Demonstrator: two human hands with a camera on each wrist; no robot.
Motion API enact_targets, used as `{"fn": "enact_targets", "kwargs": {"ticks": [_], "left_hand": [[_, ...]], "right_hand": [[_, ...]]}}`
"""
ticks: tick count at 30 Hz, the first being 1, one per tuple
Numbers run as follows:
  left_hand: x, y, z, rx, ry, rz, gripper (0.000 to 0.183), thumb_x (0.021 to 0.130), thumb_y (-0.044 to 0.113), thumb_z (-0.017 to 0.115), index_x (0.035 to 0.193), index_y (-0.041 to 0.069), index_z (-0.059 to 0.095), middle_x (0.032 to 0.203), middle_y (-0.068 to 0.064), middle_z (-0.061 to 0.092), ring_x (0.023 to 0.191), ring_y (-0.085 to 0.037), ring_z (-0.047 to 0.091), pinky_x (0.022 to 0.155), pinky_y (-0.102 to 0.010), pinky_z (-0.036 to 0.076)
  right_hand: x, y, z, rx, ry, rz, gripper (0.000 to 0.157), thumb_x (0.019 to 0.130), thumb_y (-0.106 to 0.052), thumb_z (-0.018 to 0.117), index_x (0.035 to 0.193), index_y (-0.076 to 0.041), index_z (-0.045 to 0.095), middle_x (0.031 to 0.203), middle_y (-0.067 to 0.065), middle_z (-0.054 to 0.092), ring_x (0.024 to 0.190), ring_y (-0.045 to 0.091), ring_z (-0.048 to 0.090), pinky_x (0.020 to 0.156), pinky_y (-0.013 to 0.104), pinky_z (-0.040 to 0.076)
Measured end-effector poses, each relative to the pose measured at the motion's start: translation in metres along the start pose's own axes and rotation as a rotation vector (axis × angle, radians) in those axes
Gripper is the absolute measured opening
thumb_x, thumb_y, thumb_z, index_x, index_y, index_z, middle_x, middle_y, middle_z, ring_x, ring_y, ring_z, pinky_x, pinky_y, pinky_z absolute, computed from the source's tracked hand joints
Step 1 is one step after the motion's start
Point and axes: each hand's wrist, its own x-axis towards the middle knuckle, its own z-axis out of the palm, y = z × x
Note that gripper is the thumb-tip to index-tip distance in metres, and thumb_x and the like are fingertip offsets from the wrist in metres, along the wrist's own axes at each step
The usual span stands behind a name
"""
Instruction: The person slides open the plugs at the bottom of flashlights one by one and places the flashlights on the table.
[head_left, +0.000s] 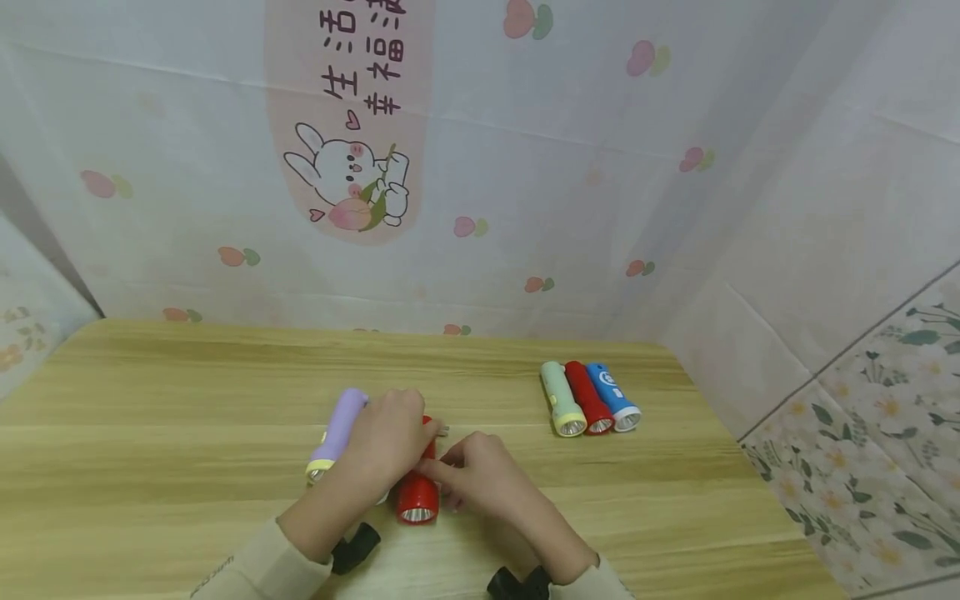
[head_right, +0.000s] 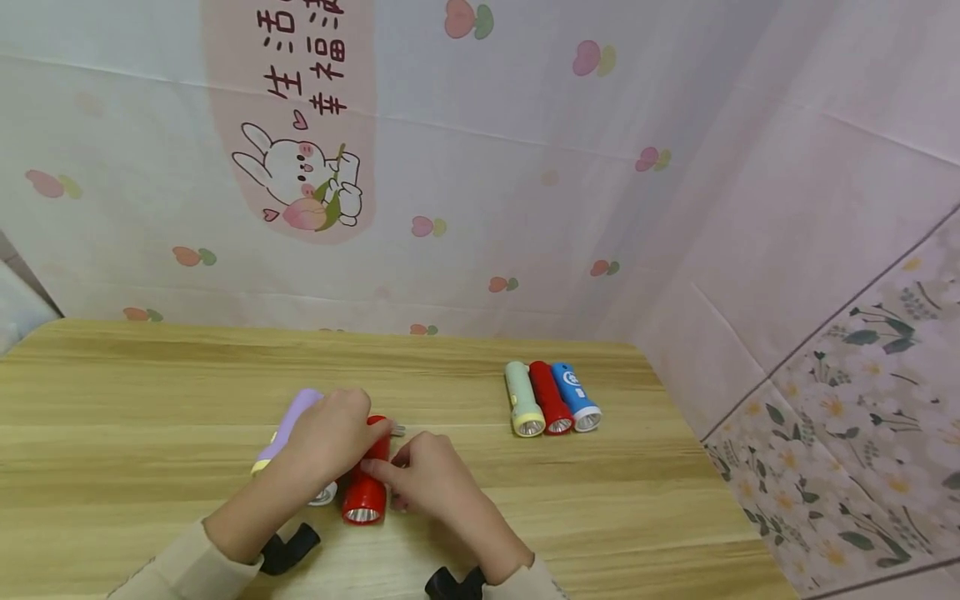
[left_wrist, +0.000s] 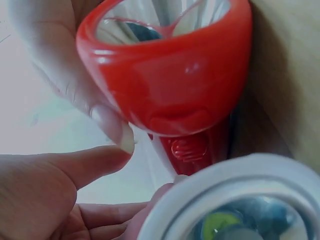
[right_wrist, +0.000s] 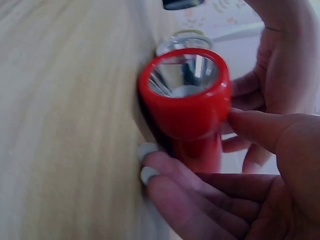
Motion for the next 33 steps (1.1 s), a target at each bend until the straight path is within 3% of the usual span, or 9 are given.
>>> {"fn": "enact_targets", "kwargs": {"ticks": [4,9,13,17,21,27,30,33], "left_hand": [[0.000,0.000,-0.002,-0.023,0.018,0.004,0.042,0.088,0.026,0.079,0.059,0.011,0.053,0.051,0.001,0.044,0.047,-0.014,0.047,0.042,-0.020,0.035],[-0.001,0.002,-0.003,-0.021,0.033,0.017,0.043,0.091,0.030,0.076,0.060,0.012,0.052,0.050,0.002,0.039,0.046,-0.013,0.044,0.041,-0.021,0.034],[-0.003,0.004,-0.002,-0.052,0.014,0.031,0.040,0.093,0.032,0.073,0.065,0.010,0.055,0.053,0.001,0.043,0.046,-0.013,0.044,0.041,-0.021,0.036],[-0.006,0.007,-0.006,-0.155,-0.097,0.062,0.031,0.093,0.034,0.072,0.088,0.004,0.070,0.076,-0.004,0.067,0.054,-0.011,0.052,0.047,-0.022,0.042],[-0.006,0.014,-0.016,-0.244,-0.236,0.126,0.037,0.094,0.038,0.070,0.109,0.004,0.073,0.104,-0.006,0.074,0.066,-0.011,0.060,0.057,-0.026,0.049],[-0.001,0.031,-0.029,-0.293,-0.337,0.234,0.032,0.093,0.040,0.070,0.101,0.010,0.078,0.093,0.002,0.074,0.075,-0.011,0.062,0.067,-0.029,0.051],[0.003,0.040,-0.029,-0.285,-0.343,0.229,0.031,0.093,0.039,0.069,0.098,0.010,0.076,0.081,0.004,0.068,0.067,-0.012,0.057,0.061,-0.027,0.048],[0.010,0.047,-0.025,-0.256,-0.338,0.216,0.029,0.095,0.037,0.067,0.083,0.010,0.071,0.063,0.006,0.054,0.054,-0.010,0.044,0.053,-0.024,0.039]], "right_hand": [[-0.002,-0.001,-0.006,-0.024,-0.006,0.008,0.037,0.092,-0.043,0.072,0.072,-0.011,0.075,0.057,0.003,0.063,0.050,0.015,0.061,0.048,0.026,0.048],[-0.003,0.006,-0.016,-0.049,0.009,-0.025,0.036,0.093,-0.042,0.070,0.090,-0.007,0.078,0.064,0.004,0.068,0.054,0.015,0.064,0.051,0.026,0.050],[-0.007,0.015,-0.025,-0.066,0.025,-0.053,0.034,0.095,-0.038,0.069,0.099,-0.006,0.078,0.072,0.002,0.072,0.061,0.014,0.067,0.055,0.026,0.052],[-0.012,0.022,-0.036,-0.094,0.049,-0.082,0.038,0.096,-0.041,0.067,0.107,-0.005,0.077,0.079,0.001,0.074,0.067,0.014,0.068,0.060,0.026,0.054],[-0.017,0.028,-0.047,-0.152,0.116,-0.113,0.040,0.097,-0.043,0.066,0.109,-0.007,0.077,0.085,0.001,0.076,0.076,0.011,0.069,0.067,0.026,0.056],[-0.023,0.035,-0.061,-0.217,0.269,-0.078,0.032,0.095,-0.040,0.070,0.106,-0.011,0.078,0.099,0.000,0.078,0.089,0.012,0.073,0.078,0.032,0.061],[-0.024,0.036,-0.068,-0.246,0.338,-0.066,0.030,0.094,-0.037,0.072,0.105,-0.010,0.078,0.101,0.002,0.079,0.088,0.015,0.075,0.078,0.035,0.062],[-0.022,0.037,-0.074,-0.277,0.398,-0.060,0.031,0.092,-0.038,0.074,0.104,-0.010,0.078,0.098,0.003,0.079,0.085,0.016,0.076,0.074,0.033,0.062]]}}
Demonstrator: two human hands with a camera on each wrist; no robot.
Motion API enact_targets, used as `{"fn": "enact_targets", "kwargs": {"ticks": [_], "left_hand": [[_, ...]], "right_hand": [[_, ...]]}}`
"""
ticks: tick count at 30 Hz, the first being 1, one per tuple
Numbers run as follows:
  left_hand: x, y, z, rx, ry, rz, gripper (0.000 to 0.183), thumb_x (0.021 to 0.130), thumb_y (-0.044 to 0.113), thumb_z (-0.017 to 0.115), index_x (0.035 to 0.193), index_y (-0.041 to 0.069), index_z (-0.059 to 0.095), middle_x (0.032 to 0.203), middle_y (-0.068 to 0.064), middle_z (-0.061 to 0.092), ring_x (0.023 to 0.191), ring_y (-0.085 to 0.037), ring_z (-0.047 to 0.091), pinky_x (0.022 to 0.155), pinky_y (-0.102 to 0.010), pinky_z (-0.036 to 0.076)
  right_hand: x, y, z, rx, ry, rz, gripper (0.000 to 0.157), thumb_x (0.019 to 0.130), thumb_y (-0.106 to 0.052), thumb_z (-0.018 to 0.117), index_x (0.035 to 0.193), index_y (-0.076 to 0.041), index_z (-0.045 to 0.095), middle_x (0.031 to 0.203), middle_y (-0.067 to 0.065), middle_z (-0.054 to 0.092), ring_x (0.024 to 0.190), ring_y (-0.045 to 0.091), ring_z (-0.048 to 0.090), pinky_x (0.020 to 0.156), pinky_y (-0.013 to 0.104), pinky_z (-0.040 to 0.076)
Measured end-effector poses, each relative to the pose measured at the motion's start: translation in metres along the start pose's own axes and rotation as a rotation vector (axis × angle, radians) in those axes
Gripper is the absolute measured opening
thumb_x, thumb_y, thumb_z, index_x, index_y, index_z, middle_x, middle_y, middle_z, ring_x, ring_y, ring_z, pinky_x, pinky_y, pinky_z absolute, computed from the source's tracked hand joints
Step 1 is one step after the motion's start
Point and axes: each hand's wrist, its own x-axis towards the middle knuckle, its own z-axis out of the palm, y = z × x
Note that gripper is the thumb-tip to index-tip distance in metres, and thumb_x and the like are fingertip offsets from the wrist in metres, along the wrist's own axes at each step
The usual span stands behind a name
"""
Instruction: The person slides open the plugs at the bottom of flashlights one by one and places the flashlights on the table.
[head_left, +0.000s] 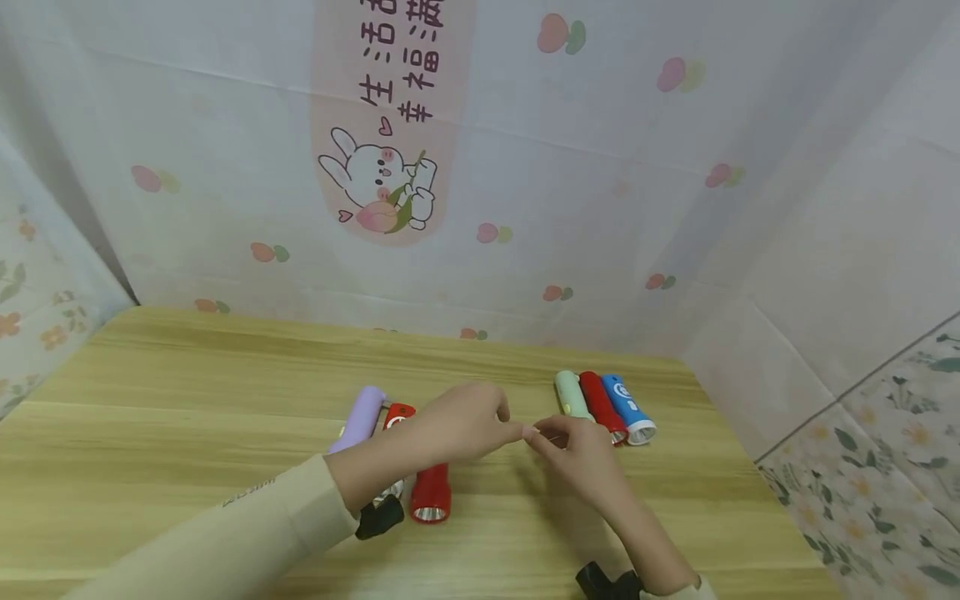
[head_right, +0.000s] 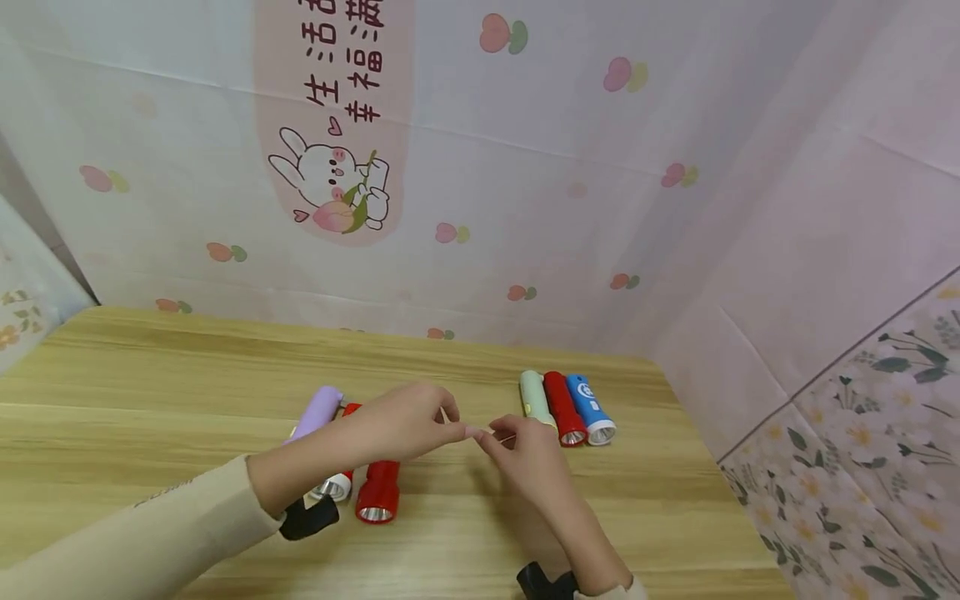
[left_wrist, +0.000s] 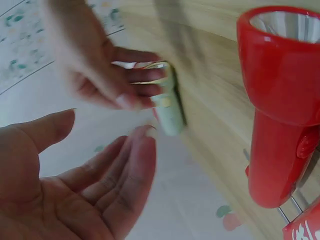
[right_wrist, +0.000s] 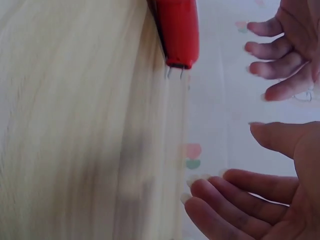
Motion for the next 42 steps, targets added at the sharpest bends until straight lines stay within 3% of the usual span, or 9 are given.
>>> {"fn": "enact_targets", "kwargs": {"ticks": [3,5,7,12,21,26,32,37,42], "left_hand": [[0.013,0.004,0.004,0.013,-0.022,0.003,0.044,0.097,0.032,0.065,0.059,0.014,0.054,0.050,0.007,0.035,0.047,-0.008,0.028,0.047,-0.022,0.026],[0.022,0.006,0.006,0.025,-0.030,0.000,0.054,0.098,0.031,0.064,0.050,0.017,0.041,0.046,0.008,0.027,0.045,-0.007,0.021,0.045,-0.022,0.020],[0.030,0.008,0.009,0.038,-0.026,-0.005,0.060,0.098,0.029,0.064,0.047,0.019,0.033,0.044,0.009,0.023,0.043,-0.007,0.017,0.043,-0.021,0.017],[0.047,0.014,0.012,0.077,-0.020,-0.004,0.062,0.097,0.029,0.065,0.045,0.018,0.033,0.042,0.008,0.024,0.040,-0.006,0.018,0.041,-0.021,0.020],[0.087,0.010,0.022,0.065,-0.050,-0.016,0.059,0.101,0.024,0.060,0.048,0.016,0.035,0.044,0.007,0.028,0.040,-0.007,0.022,0.040,-0.020,0.022],[0.105,0.010,0.027,0.092,-0.057,-0.043,0.048,0.102,0.024,0.058,0.059,0.015,0.041,0.048,0.006,0.033,0.042,-0.007,0.028,0.041,-0.020,0.027],[0.115,0.011,0.028,0.087,-0.082,-0.105,0.038,0.102,0.028,0.059,0.070,0.012,0.047,0.053,0.003,0.041,0.044,-0.011,0.041,0.043,-0.022,0.036],[0.122,0.012,0.031,0.018,-0.101,-0.157,0.029,0.102,0.025,0.055,0.078,0.011,0.049,0.057,0.001,0.041,0.044,-0.011,0.038,0.043,-0.022,0.036],[0.130,0.013,0.035,-0.031,-0.123,-0.179,0.026,0.102,0.024,0.055,0.079,0.012,0.050,0.057,0.002,0.039,0.048,-0.011,0.038,0.048,-0.024,0.039]], "right_hand": [[0.001,0.004,-0.006,-0.027,0.048,0.014,0.034,0.091,-0.040,0.075,0.104,-0.008,0.078,0.095,0.004,0.079,0.083,0.015,0.075,0.070,0.031,0.061],[0.002,0.007,-0.009,-0.037,0.072,0.018,0.037,0.091,-0.041,0.074,0.105,-0.007,0.077,0.094,0.005,0.079,0.082,0.015,0.075,0.069,0.030,0.060],[0.003,0.009,-0.010,-0.040,0.092,0.019,0.038,0.091,-0.041,0.074,0.106,-0.006,0.077,0.094,0.005,0.079,0.083,0.016,0.074,0.070,0.030,0.061],[0.005,0.015,-0.014,-0.037,0.148,0.040,0.038,0.092,-0.039,0.074,0.107,-0.005,0.077,0.092,0.005,0.078,0.083,0.017,0.074,0.072,0.032,0.061],[0.010,0.022,-0.013,0.007,0.197,0.091,0.038,0.091,-0.030,0.075,0.115,-0.001,0.074,0.105,0.015,0.077,0.099,0.028,0.073,0.080,0.040,0.063],[0.013,0.024,-0.010,0.018,0.241,0.099,0.036,0.090,-0.026,0.076,0.114,0.001,0.074,0.107,0.019,0.076,0.098,0.031,0.073,0.073,0.037,0.063],[0.021,0.025,-0.005,-0.018,0.315,0.092,0.033,0.088,-0.022,0.078,0.109,0.003,0.075,0.101,0.020,0.077,0.093,0.032,0.073,0.070,0.039,0.062],[0.024,0.025,0.000,-0.056,0.376,0.127,0.030,0.087,-0.023,0.079,0.106,0.000,0.076,0.099,0.018,0.077,0.093,0.032,0.073,0.076,0.047,0.061],[0.026,0.025,0.004,-0.058,0.385,0.160,0.029,0.086,-0.020,0.079,0.109,-0.001,0.076,0.106,0.018,0.077,0.102,0.036,0.073,0.083,0.051,0.060]]}}
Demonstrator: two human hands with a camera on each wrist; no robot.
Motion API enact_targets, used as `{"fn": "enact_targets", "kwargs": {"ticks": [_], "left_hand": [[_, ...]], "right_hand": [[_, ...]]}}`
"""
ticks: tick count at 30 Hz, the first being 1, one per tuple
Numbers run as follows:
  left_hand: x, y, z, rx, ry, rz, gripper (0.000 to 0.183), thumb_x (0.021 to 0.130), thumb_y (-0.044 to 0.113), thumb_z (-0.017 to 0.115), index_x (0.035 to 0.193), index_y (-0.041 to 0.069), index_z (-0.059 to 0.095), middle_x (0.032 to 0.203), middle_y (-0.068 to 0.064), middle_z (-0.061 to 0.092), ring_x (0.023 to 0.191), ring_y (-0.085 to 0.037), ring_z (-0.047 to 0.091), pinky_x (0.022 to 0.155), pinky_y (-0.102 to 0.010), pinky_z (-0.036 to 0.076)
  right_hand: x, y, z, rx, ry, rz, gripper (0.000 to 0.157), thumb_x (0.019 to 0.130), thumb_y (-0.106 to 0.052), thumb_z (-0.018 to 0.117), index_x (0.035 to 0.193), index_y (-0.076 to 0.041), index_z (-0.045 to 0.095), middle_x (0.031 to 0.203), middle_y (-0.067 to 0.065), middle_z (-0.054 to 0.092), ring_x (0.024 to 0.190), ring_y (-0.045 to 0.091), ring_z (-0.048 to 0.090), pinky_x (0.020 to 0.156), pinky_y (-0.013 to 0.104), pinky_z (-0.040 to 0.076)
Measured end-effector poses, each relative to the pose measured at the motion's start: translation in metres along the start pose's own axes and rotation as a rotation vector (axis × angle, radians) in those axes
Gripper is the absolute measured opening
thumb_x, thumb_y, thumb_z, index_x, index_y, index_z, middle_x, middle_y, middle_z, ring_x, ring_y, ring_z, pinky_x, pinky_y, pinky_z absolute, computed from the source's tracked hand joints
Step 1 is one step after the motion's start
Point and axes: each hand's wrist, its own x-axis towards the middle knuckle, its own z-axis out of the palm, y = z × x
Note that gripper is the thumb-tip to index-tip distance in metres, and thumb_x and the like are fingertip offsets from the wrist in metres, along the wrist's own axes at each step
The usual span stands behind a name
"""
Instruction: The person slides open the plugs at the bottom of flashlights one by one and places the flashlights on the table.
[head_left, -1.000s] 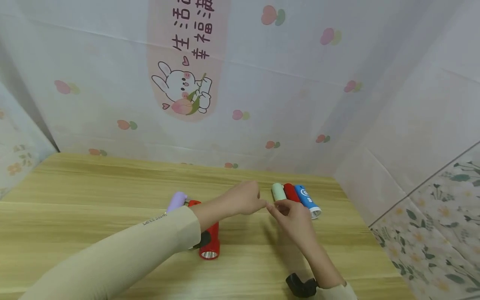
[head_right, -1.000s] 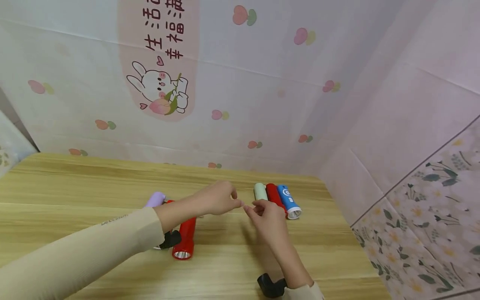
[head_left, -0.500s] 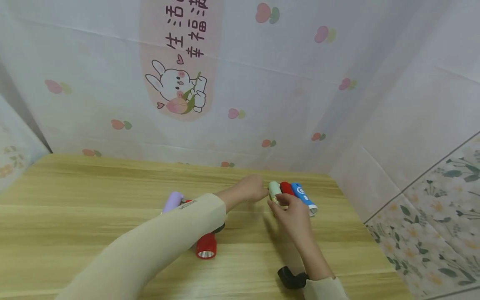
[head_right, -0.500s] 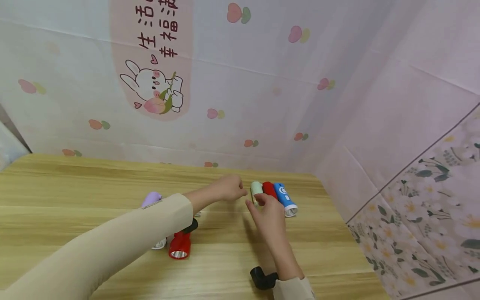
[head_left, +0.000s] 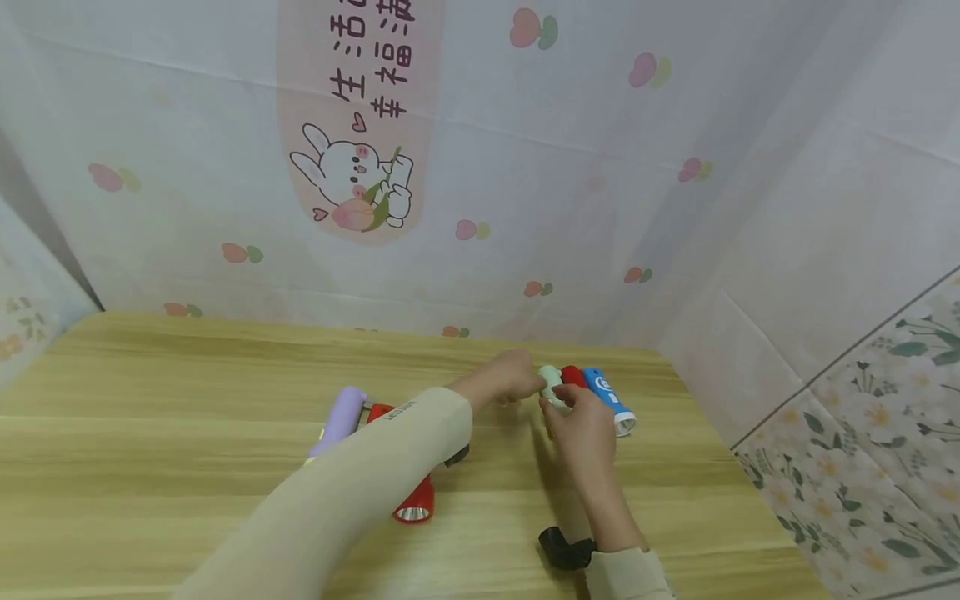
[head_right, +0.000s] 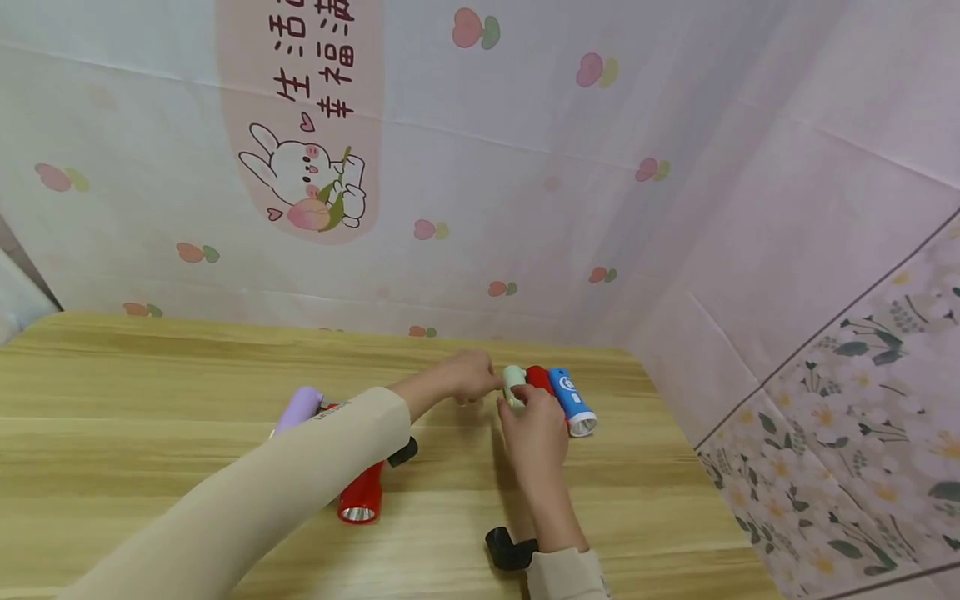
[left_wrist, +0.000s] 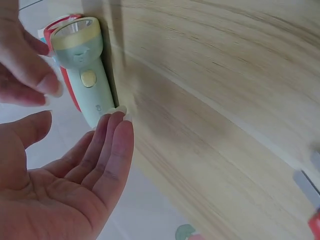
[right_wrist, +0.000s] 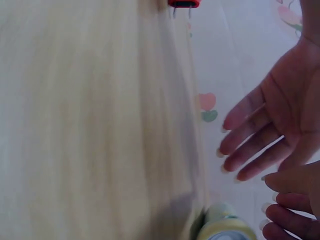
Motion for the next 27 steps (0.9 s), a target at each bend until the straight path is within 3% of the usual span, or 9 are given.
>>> {"fn": "enact_targets", "kwargs": {"ticks": [5,8,10,12,15,18,22,27], "left_hand": [[0.005,0.005,0.003,0.010,0.020,0.017,0.027,0.103,0.027,0.056,0.082,0.010,0.053,0.072,-0.002,0.051,0.061,-0.017,0.054,0.061,-0.030,0.053],[0.006,0.008,0.005,0.006,0.029,0.022,0.023,0.102,0.027,0.057,0.094,0.006,0.058,0.087,-0.005,0.057,0.070,-0.021,0.061,0.069,-0.033,0.057],[0.008,0.010,0.007,0.001,0.037,0.020,0.024,0.101,0.028,0.057,0.102,0.004,0.060,0.091,-0.005,0.057,0.072,-0.021,0.062,0.071,-0.031,0.058],[0.011,0.012,0.012,-0.016,0.043,0.016,0.024,0.101,0.026,0.058,0.104,0.002,0.061,0.087,-0.004,0.055,0.066,-0.019,0.059,0.064,-0.029,0.056],[0.016,0.014,0.019,-0.047,0.056,0.003,0.022,0.100,0.023,0.058,0.094,0.002,0.060,0.075,-0.002,0.049,0.053,-0.015,0.047,0.050,-0.024,0.046],[0.021,0.017,0.027,-0.057,0.085,0.012,0.019,0.096,0.017,0.058,0.084,0.003,0.058,0.070,-0.002,0.046,0.051,-0.013,0.040,0.047,-0.023,0.036],[0.025,0.016,0.034,-0.036,0.134,0.043,0.017,0.092,0.013,0.058,0.076,0.006,0.056,0.070,-0.002,0.047,0.054,-0.014,0.041,0.049,-0.022,0.034],[0.028,0.010,0.036,-0.075,0.141,0.013,0.030,0.091,0.010,0.057,0.063,0.011,0.048,0.055,0.001,0.042,0.045,-0.013,0.038,0.043,-0.022,0.032]], "right_hand": [[0.000,0.005,0.004,-0.046,-0.010,-0.019,0.029,0.086,-0.016,0.078,0.111,-0.002,0.076,0.107,0.017,0.077,0.096,0.034,0.073,0.082,0.051,0.059],[-0.001,0.009,0.007,-0.085,0.003,-0.045,0.027,0.085,-0.014,0.079,0.109,-0.002,0.077,0.104,0.017,0.077,0.093,0.034,0.072,0.081,0.051,0.060],[-0.001,0.011,0.007,-0.105,0.019,-0.066,0.024,0.086,-0.013,0.078,0.107,-0.001,0.077,0.104,0.018,0.077,0.094,0.036,0.072,0.084,0.052,0.059],[-0.001,0.014,0.008,-0.121,0.036,-0.092,0.020,0.087,-0.012,0.076,0.105,-0.001,0.077,0.103,0.019,0.077,0.095,0.038,0.072,0.086,0.053,0.059],[-0.001,0.016,0.007,-0.139,0.057,-0.119,0.017,0.087,-0.008,0.075,0.102,0.000,0.078,0.101,0.020,0.076,0.094,0.040,0.071,0.086,0.053,0.058],[-0.001,0.019,0.006,-0.142,0.071,-0.128,0.015,0.086,-0.005,0.075,0.100,0.000,0.077,0.098,0.020,0.076,0.093,0.040,0.071,0.086,0.054,0.058],[-0.002,0.020,0.005,-0.138,0.067,-0.134,0.014,0.084,-0.001,0.072,0.098,0.001,0.077,0.096,0.020,0.076,0.090,0.040,0.071,0.084,0.054,0.058],[-0.006,0.017,0.005,-0.109,0.052,-0.123,0.015,0.085,-0.002,0.072,0.099,0.000,0.078,0.096,0.018,0.077,0.091,0.038,0.072,0.085,0.052,0.058]]}}
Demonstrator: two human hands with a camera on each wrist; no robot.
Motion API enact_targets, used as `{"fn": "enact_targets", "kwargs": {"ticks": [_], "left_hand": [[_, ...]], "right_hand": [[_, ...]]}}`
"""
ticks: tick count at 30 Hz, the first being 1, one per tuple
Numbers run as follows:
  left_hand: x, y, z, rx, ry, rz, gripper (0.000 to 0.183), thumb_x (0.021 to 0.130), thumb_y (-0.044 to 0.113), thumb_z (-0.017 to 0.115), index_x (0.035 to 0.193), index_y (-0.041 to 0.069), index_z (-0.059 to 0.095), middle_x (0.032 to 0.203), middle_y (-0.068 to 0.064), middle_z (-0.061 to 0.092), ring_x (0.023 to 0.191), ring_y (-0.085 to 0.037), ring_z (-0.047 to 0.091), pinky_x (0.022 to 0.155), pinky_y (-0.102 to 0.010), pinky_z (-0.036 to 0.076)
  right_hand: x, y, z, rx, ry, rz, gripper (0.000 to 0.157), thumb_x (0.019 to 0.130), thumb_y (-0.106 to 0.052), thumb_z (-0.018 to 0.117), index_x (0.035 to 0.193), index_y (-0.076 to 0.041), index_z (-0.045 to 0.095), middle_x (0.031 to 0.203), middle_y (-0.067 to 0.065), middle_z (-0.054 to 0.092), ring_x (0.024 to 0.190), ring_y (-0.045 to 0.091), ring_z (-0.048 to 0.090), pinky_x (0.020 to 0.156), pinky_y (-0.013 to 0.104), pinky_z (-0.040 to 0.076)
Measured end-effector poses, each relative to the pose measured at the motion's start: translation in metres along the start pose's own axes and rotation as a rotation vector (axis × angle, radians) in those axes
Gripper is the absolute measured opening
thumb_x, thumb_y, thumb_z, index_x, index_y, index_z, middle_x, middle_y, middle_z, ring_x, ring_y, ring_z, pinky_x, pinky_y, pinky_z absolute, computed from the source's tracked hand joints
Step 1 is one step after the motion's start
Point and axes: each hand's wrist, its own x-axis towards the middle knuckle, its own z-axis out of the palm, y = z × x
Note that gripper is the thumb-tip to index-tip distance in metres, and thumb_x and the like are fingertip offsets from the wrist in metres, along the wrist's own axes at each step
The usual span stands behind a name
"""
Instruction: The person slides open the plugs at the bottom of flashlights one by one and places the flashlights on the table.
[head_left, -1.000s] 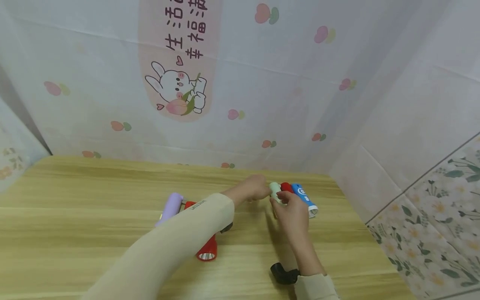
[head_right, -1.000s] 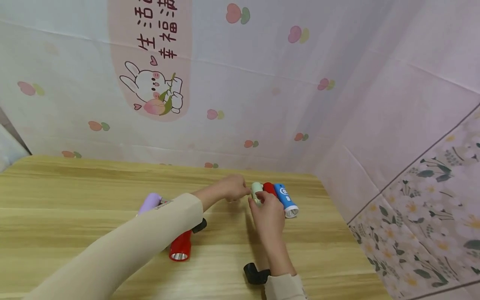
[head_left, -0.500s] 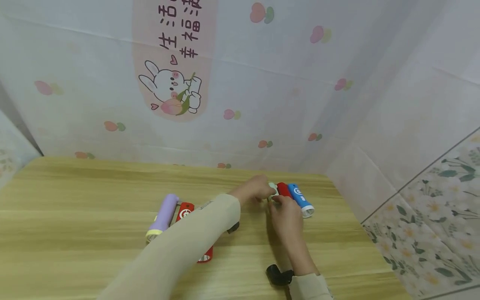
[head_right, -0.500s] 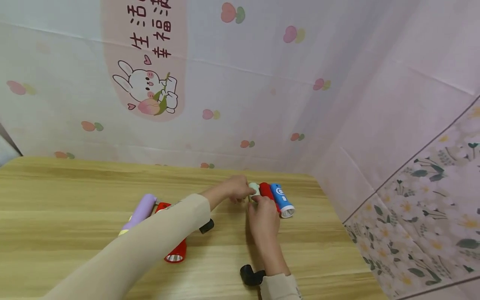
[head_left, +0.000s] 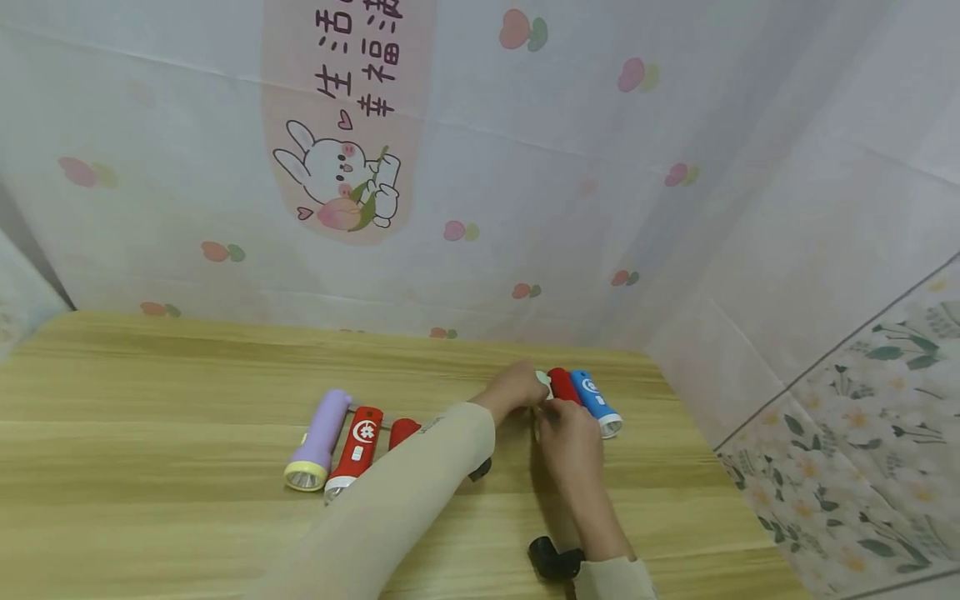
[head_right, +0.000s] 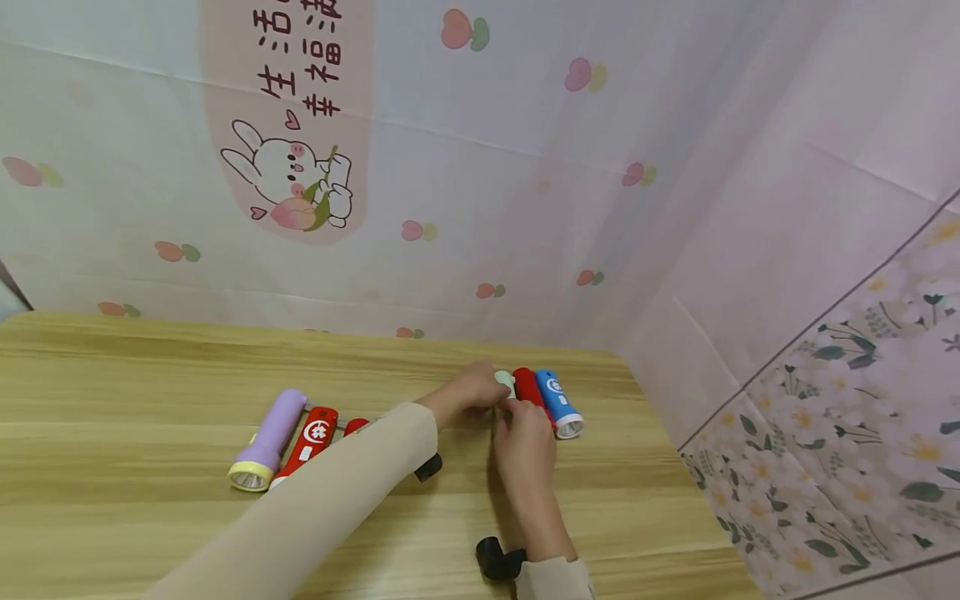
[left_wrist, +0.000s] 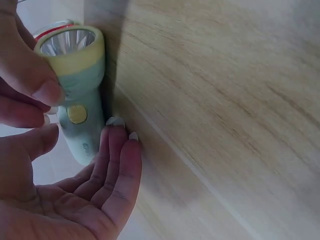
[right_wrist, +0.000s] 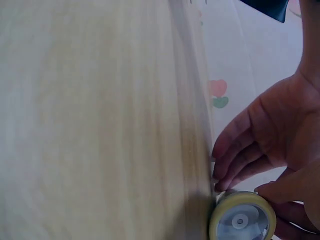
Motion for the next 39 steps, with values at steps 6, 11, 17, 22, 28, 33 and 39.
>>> {"fn": "enact_targets", "kwargs": {"ticks": [6,11,17,22,28,33,39], "left_hand": [[0.0029,-0.0054,-0.0009,-0.042,-0.022,-0.037,0.034,0.090,0.009,0.055,0.058,0.012,0.044,0.047,0.002,0.037,0.043,-0.013,0.037,0.042,-0.021,0.032],[0.0021,-0.0062,-0.0021,-0.078,-0.006,-0.051,0.036,0.095,0.018,0.062,0.061,0.010,0.049,0.055,0.000,0.044,0.054,-0.018,0.051,0.045,-0.021,0.037],[-0.0018,-0.0036,-0.0020,-0.081,0.039,-0.061,0.024,0.095,0.023,0.068,0.087,0.000,0.068,0.074,-0.004,0.058,0.077,-0.026,0.071,0.053,-0.023,0.051],[0.0011,-0.0044,-0.0001,-0.128,0.034,-0.095,0.027,0.095,0.022,0.069,0.105,-0.004,0.067,0.087,-0.010,0.066,0.079,-0.029,0.074,0.068,-0.032,0.063],[0.0012,-0.0039,0.0009,-0.142,0.035,-0.110,0.031,0.095,0.022,0.070,0.109,-0.005,0.066,0.096,-0.014,0.069,0.080,-0.029,0.075,0.070,-0.034,0.064],[-0.0026,-0.0041,0.0002,-0.146,0.044,-0.100,0.030,0.094,0.021,0.070,0.108,-0.006,0.067,0.096,-0.015,0.069,0.083,-0.031,0.075,0.071,-0.035,0.064],[-0.0037,-0.0043,-0.0005,-0.136,0.052,-0.089,0.025,0.094,0.021,0.068,0.098,-0.003,0.066,0.083,-0.009,0.062,0.079,-0.029,0.072,0.070,-0.033,0.062]], "right_hand": [[-0.0037,-0.0043,-0.0010,0.019,0.014,0.020,0.013,0.081,-0.002,0.076,0.094,-0.004,0.080,0.092,0.015,0.078,0.086,0.032,0.073,0.077,0.049,0.059],[-0.0032,-0.0049,-0.0041,0.042,-0.015,0.056,0.015,0.079,-0.004,0.081,0.094,-0.003,0.079,0.092,0.014,0.078,0.086,0.030,0.074,0.078,0.048,0.060],[-0.0014,-0.0026,-0.0074,0.069,-0.048,0.089,0.025,0.079,-0.010,0.083,0.099,0.003,0.077,0.093,0.017,0.077,0.087,0.029,0.072,0.080,0.048,0.060],[-0.0020,-0.0011,-0.0091,0.050,-0.121,0.114,0.027,0.083,-0.018,0.081,0.097,0.005,0.075,0.086,0.015,0.076,0.075,0.023,0.067,0.067,0.039,0.058],[-0.0015,-0.0007,-0.0095,0.056,-0.194,0.140,0.023,0.087,-0.021,0.077,0.080,0.001,0.073,0.063,0.004,0.064,0.057,0.014,0.049,0.049,0.025,0.037],[-0.0012,0.0017,-0.0085,0.084,-0.178,0.141,0.024,0.086,-0.021,0.078,0.076,0.000,0.072,0.060,0.002,0.059,0.056,0.012,0.046,0.049,0.022,0.035],[-0.0004,0.0028,-0.0094,0.116,-0.164,0.151,0.025,0.086,-0.023,0.078,0.076,0.000,0.073,0.061,0.002,0.060,0.057,0.012,0.046,0.049,0.022,0.035]]}}
